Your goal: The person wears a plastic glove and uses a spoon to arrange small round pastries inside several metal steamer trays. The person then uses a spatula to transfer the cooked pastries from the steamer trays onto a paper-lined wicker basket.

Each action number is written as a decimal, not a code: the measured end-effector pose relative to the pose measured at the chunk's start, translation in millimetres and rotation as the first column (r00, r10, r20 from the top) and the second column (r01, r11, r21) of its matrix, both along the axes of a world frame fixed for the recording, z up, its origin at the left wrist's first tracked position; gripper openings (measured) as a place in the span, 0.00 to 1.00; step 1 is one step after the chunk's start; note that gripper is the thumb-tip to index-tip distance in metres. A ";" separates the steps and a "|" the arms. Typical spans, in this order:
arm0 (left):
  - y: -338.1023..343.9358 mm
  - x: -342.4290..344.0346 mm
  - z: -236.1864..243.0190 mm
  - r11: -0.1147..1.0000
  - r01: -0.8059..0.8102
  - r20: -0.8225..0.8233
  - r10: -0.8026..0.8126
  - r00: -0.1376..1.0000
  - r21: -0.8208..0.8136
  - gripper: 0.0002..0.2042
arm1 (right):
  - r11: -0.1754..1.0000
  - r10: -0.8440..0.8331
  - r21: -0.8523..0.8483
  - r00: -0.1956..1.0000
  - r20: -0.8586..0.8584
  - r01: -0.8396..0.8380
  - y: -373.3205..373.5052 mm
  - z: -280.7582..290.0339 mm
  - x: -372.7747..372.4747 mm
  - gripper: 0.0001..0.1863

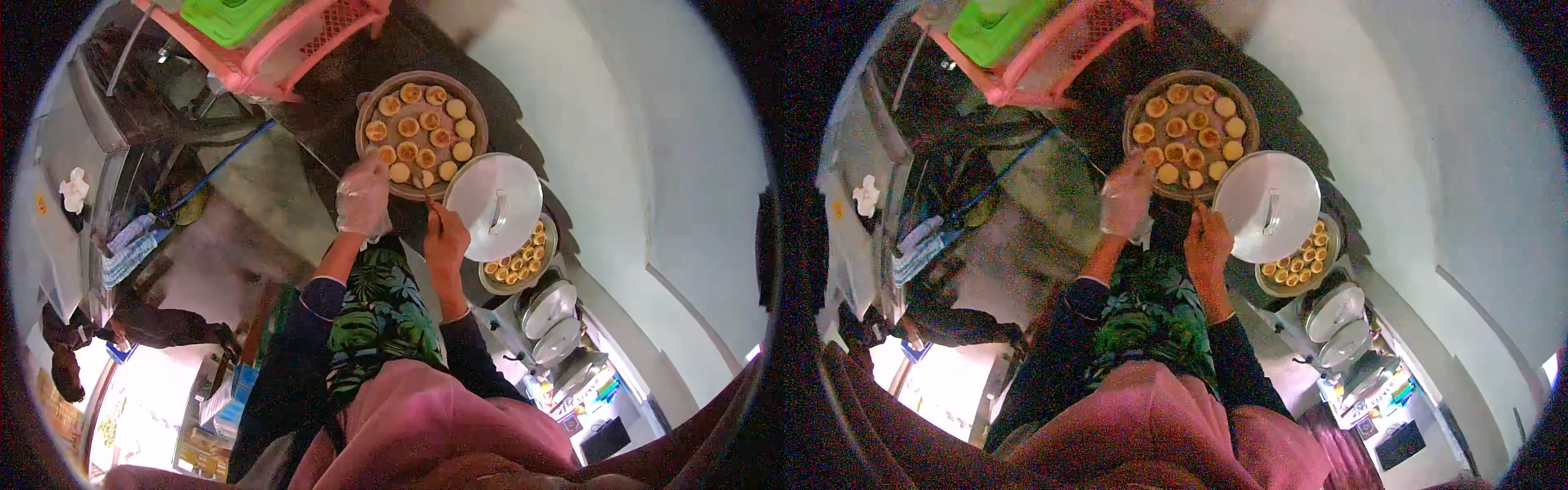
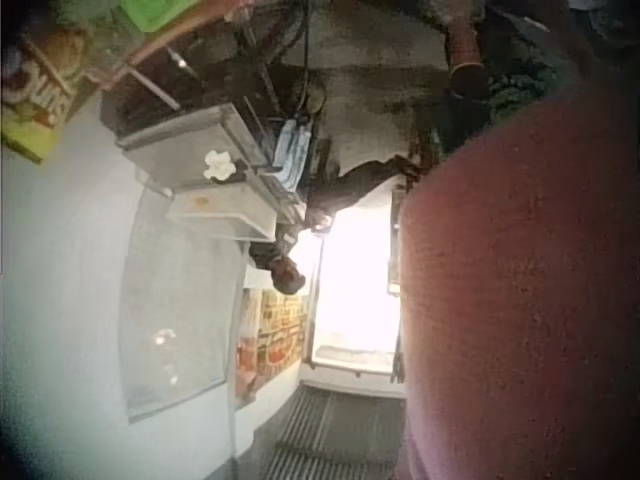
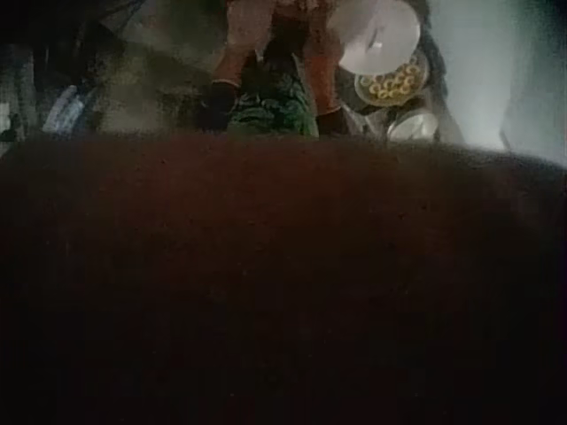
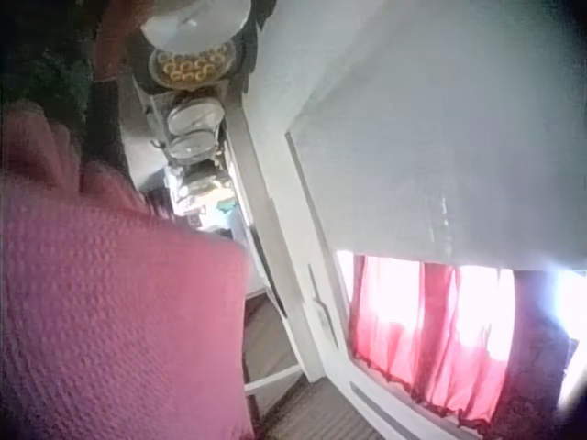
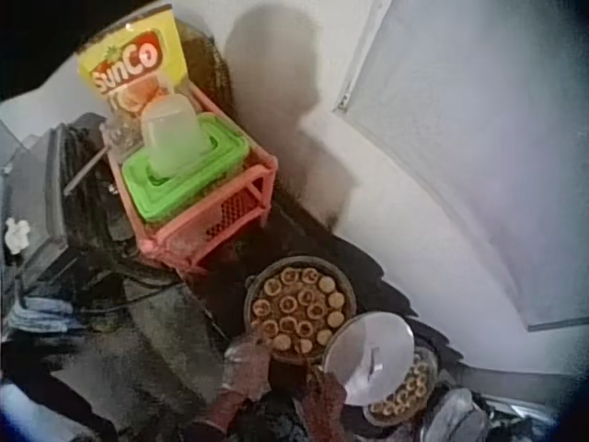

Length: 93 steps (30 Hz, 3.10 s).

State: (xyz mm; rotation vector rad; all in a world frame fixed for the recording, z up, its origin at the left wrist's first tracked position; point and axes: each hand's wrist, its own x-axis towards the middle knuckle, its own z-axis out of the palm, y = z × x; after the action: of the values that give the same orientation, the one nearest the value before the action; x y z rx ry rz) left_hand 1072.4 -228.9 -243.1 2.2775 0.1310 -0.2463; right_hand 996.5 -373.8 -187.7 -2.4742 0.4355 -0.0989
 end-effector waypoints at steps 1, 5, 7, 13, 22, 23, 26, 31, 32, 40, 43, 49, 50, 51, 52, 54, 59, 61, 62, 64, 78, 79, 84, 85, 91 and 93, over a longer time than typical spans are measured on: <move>-2.2 -1.6 -4.8 0.992 0.116 0.058 -0.118 0.991 0.045 0.16 | 1.000 -0.006 -0.002 1.000 -0.002 0.006 0.3 -2.6 -1.3 0.08; -21.5 -5.7 -18.0 0.926 0.270 -0.039 -0.269 0.962 0.265 0.14 | 1.000 0.013 0.027 0.998 -0.062 -0.012 0.5 -11.7 -9.1 0.10; -23.3 -8.2 -19.8 0.916 0.260 0.013 -0.277 0.961 0.305 0.13 | 0.994 0.004 0.112 1.000 -0.030 -0.001 3.0 -1.8 -8.6 0.10; -9.7 -9.9 -5.4 0.909 0.260 0.037 -0.287 0.957 0.326 0.14 | 0.983 -0.055 0.170 0.995 -0.079 0.068 -19.6 12.5 -26.9 0.11; -19.8 -6.4 3.0 1.000 -0.014 0.276 0.006 0.961 0.027 0.14 | 0.999 0.040 0.022 0.996 -0.084 -0.038 -3.3 -4.5 -17.5 0.11; -16.9 -6.5 7.3 0.999 -0.006 0.161 0.000 0.987 0.034 0.13 | 0.998 0.046 0.039 0.998 -0.036 -0.044 -4.4 -11.0 -21.0 0.11; 2.9 -4.9 -10.7 0.896 0.257 0.396 -0.397 0.828 0.361 0.14 | 0.997 0.022 0.072 1.000 0.013 -0.023 -3.0 -5.9 -16.4 0.12; -24.0 -2.2 -16.5 0.958 0.194 0.048 -0.208 0.977 0.210 0.15 | 0.998 -0.022 -0.063 1.000 0.003 0.022 -19.1 6.4 -17.5 0.12; -25.2 -4.2 -23.2 0.924 0.275 0.021 -0.290 0.957 0.266 0.17 | 0.995 -0.021 -0.095 0.999 -0.029 0.018 -19.5 9.3 -15.8 0.11; -58.7 -16.5 -2.0 0.969 0.244 0.088 -0.245 0.965 0.024 0.19 | 0.981 -0.068 -0.187 0.990 -0.121 0.045 -20.9 -1.3 -18.6 0.09; -60.2 -19.9 -11.0 0.965 0.242 0.065 -0.249 0.966 0.100 0.16 | 0.999 -0.027 -0.044 1.000 0.005 0.027 -24.3 10.1 -24.0 0.12; -42.8 -15.2 -16.1 0.966 0.227 0.181 -0.246 0.952 0.122 0.10 | 0.995 -0.075 0.059 0.995 -0.059 0.079 -36.5 33.3 -20.9 0.11; -40.4 -14.9 -17.4 0.966 0.227 0.184 -0.247 0.951 0.123 0.10 | 0.999 -0.034 0.021 0.999 -0.035 0.035 -37.4 29.1 -15.9 0.12; -37.5 -15.4 -16.5 0.970 0.187 0.205 -0.217 0.955 0.153 0.11 | 1.000 0.006 -0.015 1.000 -0.015 -0.006 -36.5 23.9 -13.2 0.12; -36.0 -14.7 -16.2 0.971 0.168 0.217 -0.203 0.955 0.167 0.11 | 1.000 0.002 -0.012 1.000 -0.014 -0.002 -34.0 18.5 -11.6 0.12; -32.6 -12.4 -14.1 0.976 0.164 0.259 -0.196 0.946 0.141 0.11 | 0.994 0.055 -0.090 0.990 -0.127 -0.067 -28.8 9.9 -8.3 0.11; -45.7 -6.5 3.1 0.984 0.176 0.241 -0.173 0.955 0.009 0.13 | 0.995 0.083 -0.051 0.992 -0.090 -0.088 -39.7 24.2 -6.2 0.11; -53.4 -9.7 2.5 0.894 0.402 0.238 -0.442 0.865 0.200 0.08 | 0.998 0.050 -0.047 0.999 -0.007 -0.050 -48.1 29.8 -1.6 0.12; -59.8 -11.4 2.0 0.895 0.401 0.238 -0.440 0.866 0.197 0.08 | 0.996 0.062 -0.063 0.998 -0.004 -0.063 -52.0 28.1 1.8 0.12; -79.4 -10.0 2.4 0.869 0.434 0.096 -0.466 0.880 0.240 0.05 | 0.993 0.069 -0.093 0.998 0.004 -0.068 -61.6 25.8 2.8 0.12; -104.4 -6.2 -18.5 0.745 0.543 0.011 -0.593 0.805 0.388 0.05 | 0.964 0.015 -0.261 0.995 -0.098 -0.040 -69.0 11.2 18.5 0.12; -104.1 -6.3 -19.8 0.784 0.511 0.047 -0.560 0.827 0.353 0.05 | 0.965 0.019 -0.258 0.995 -0.096 -0.043 -70.0 15.3 17.4 0.12; -94.4 -6.9 -18.4 0.729 0.512 0.087 -0.609 0.789 0.455 0.05 | 1.000 -0.021 0.019 0.999 -0.040 0.022 -73.0 49.8 10.8 0.09; -94.8 -5.4 -10.0 0.784 0.495 0.048 -0.549 0.834 0.374 0.06 | 1.000 -0.028 0.012 0.999 -0.038 0.029 -79.1 44.9 9.2 0.09; -103.8 10.5 -22.6 0.806 0.460 0.172 -0.548 0.819 0.373 0.06 | 0.960 0.021 -0.280 1.000 0.020 -0.014 -89.9 10.8 42.3 0.09; -116.0 18.3 -29.1 0.752 0.473 0.223 -0.613 0.758 0.459 0.04 | 0.935 -0.044 -0.355 0.993 -0.113 0.001 -87.0 4.9 49.9 0.09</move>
State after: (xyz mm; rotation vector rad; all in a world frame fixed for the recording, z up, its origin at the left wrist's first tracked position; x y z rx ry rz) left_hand 1090.7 -344.9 -272.2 2.6559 -0.7790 -0.1008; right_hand 1046.4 -460.8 -182.9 -2.8421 0.5366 -0.0414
